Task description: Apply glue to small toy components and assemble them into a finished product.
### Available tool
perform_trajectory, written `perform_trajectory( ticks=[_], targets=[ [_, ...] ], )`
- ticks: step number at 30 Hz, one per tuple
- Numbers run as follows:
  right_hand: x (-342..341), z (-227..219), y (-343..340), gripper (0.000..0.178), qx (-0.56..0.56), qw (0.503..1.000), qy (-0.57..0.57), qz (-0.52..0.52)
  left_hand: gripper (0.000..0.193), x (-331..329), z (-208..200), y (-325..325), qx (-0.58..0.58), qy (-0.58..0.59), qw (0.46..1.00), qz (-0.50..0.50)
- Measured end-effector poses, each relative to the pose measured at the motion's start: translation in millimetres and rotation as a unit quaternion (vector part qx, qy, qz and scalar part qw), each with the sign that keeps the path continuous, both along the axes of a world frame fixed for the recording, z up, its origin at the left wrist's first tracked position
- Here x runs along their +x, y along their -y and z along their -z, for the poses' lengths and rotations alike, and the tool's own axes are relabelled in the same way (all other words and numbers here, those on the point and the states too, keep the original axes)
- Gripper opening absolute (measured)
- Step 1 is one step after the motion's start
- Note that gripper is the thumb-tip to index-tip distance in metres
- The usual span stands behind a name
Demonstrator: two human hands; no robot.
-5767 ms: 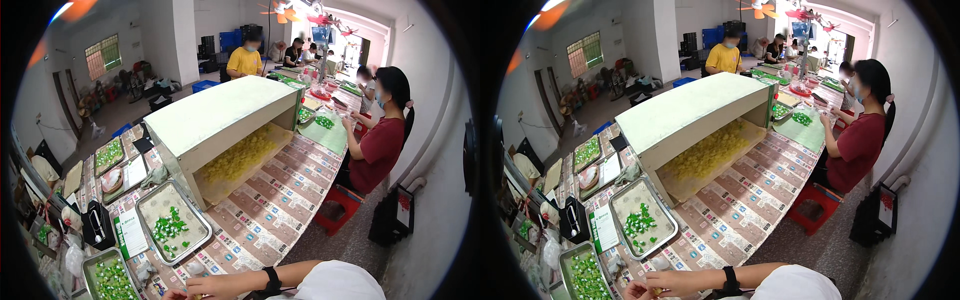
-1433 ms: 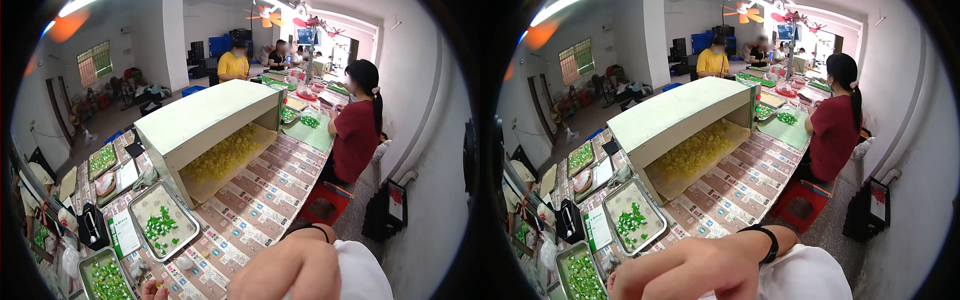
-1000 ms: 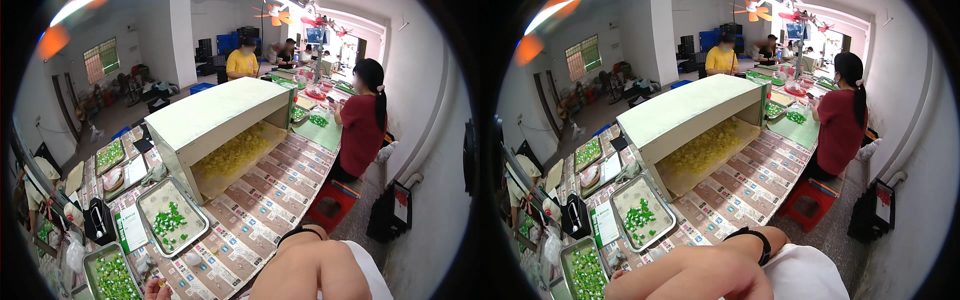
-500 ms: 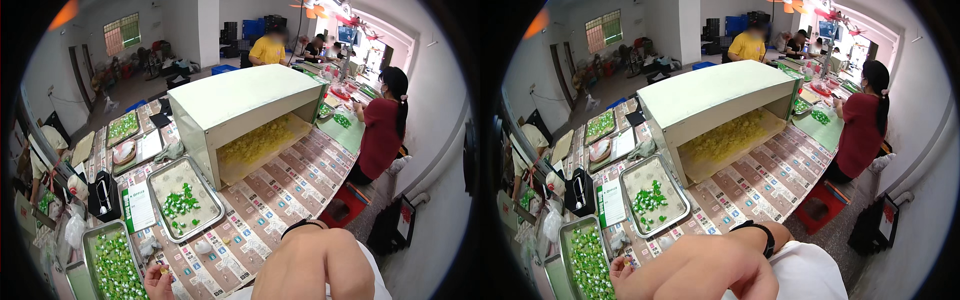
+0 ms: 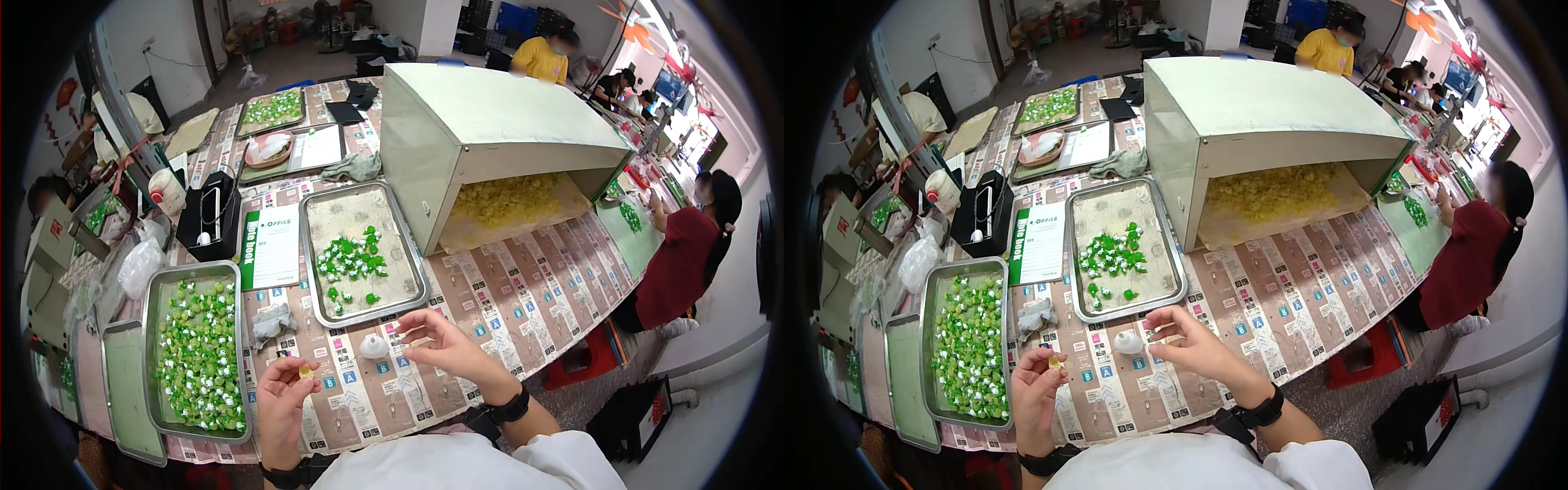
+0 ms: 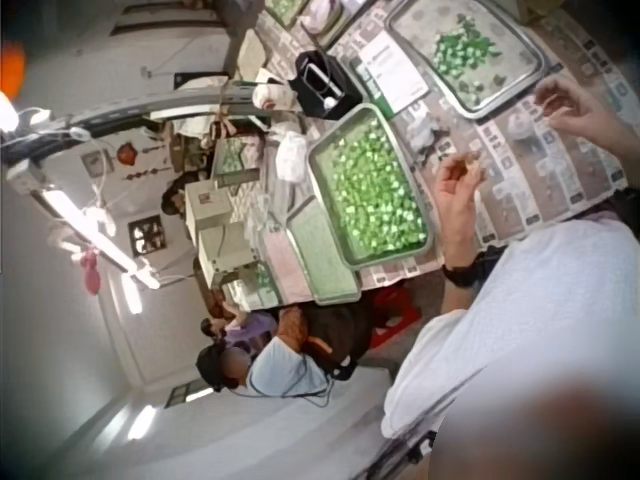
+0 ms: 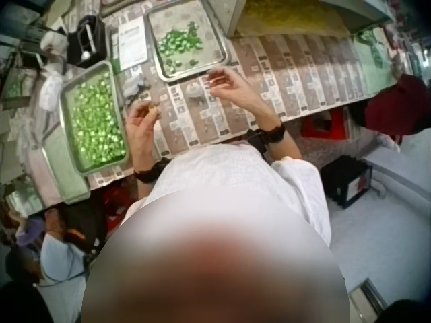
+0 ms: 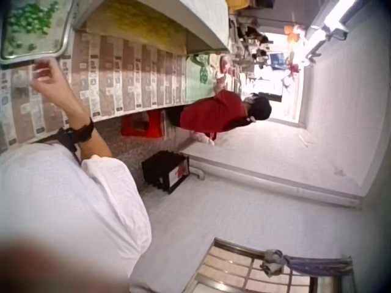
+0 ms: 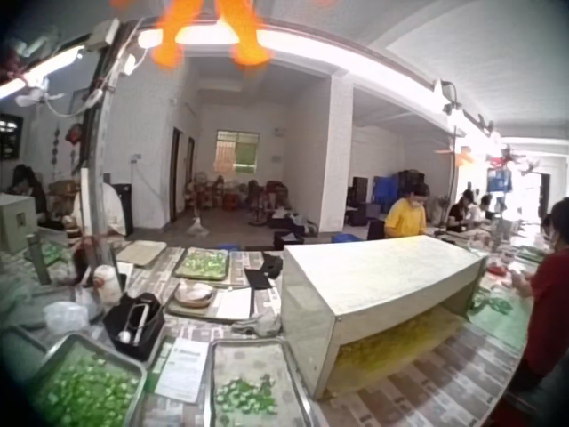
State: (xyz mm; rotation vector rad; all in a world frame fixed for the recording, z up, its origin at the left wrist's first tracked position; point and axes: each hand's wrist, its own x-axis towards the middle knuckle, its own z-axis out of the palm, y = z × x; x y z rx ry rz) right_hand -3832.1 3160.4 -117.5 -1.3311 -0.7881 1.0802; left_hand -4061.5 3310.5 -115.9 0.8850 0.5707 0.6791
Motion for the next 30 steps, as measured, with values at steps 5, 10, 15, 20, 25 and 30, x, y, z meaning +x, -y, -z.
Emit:
perform_trajectory(
  ticks=[5,10,15,20,25,30],
  targets=[
    [-9,13,-25,0.050,-0.066,0.989,0.132,-0.022,0.029,6,-2,-3,0.008,-0.002,1.000,0.018],
    [-9,25,-27,0.048,-0.050,0.967,0.247,-0.021,0.030,5,6,-2,-0.007,0.007,1.000,-0.002],
    [-14,30,-27,0.044,-0.050,0.966,0.253,-0.026,0.030,-4,10,-2,0.009,-0.015,0.999,0.035],
    [-19,38,-30,0.033,-0.072,0.950,0.302,-0.025,0.027,-1,11,-8,0.033,-0.013,0.998,0.043],
    [-19,41,-44,0.027,-0.038,0.952,0.303,-0.009,0.031,4,11,-14,-0.018,0.031,0.997,-0.065],
    [-22,30,-57,0.033,-0.034,0.938,0.346,0.010,0.032,-13,-5,-19,0.002,0.076,0.989,-0.125]
  ],
)
